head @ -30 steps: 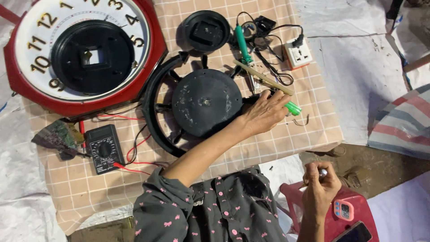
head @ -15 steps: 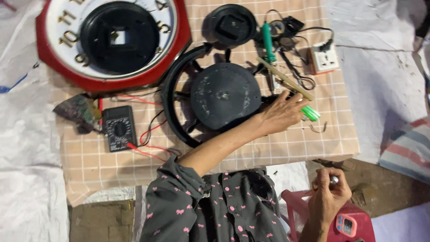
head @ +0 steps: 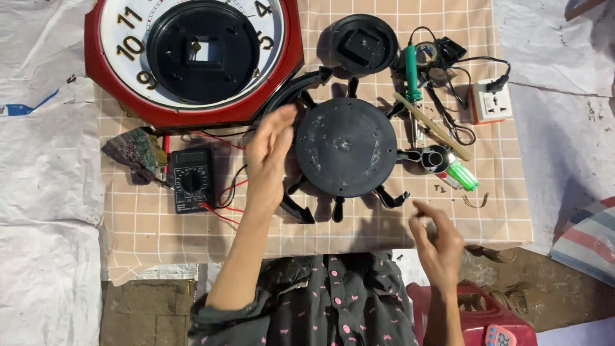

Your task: The person works on the back of a disassembled red wall clock, using a screwdriver to remove screws from the black plastic backplate. They detach the backplate, place it aside, and then remove the internal clock mechanism from the frame. The person then handles the mechanism and a small white component.

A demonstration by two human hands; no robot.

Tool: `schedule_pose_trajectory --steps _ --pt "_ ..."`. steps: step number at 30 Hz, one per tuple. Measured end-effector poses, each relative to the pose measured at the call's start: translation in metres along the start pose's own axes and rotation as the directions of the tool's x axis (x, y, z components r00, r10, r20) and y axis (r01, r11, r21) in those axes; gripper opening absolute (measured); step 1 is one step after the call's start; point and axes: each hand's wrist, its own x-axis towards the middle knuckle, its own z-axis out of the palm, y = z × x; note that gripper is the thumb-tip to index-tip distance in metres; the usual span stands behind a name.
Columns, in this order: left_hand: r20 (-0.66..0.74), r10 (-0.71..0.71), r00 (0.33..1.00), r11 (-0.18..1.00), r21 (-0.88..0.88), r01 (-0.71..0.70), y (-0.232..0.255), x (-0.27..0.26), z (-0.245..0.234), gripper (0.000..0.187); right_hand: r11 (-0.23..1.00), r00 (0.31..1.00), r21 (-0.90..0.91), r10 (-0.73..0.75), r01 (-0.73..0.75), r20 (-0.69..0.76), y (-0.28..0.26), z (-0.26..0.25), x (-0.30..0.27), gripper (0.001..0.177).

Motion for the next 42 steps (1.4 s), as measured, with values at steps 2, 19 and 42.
schedule_pose_trajectory --steps 2,19,42 --pt "-0.036 -0.043 0.998 0.997 -0.067 0.041 -0.020 -0.012 -0.007 0.038 0.993 0.994 -0.056 -0.106 0.106 -0.003 -0.022 0.009 0.016 0.033" --pt "-0.025 -0.258 0.966 0.886 -0.404 0.226 -0.047 -0.028 0.000 0.064 0.971 0.985 -0.167 -0.172 0.169 -0.005 -0.010 0.044 0.075 0.039" --pt "-0.164 -0.156 0.974 0.885 -0.461 0.064 -0.053 0.024 -0.035 0.047 0.854 0.995 0.512 -0.063 0.093 -0.076 -0.024 0.011 0.055 0.029"
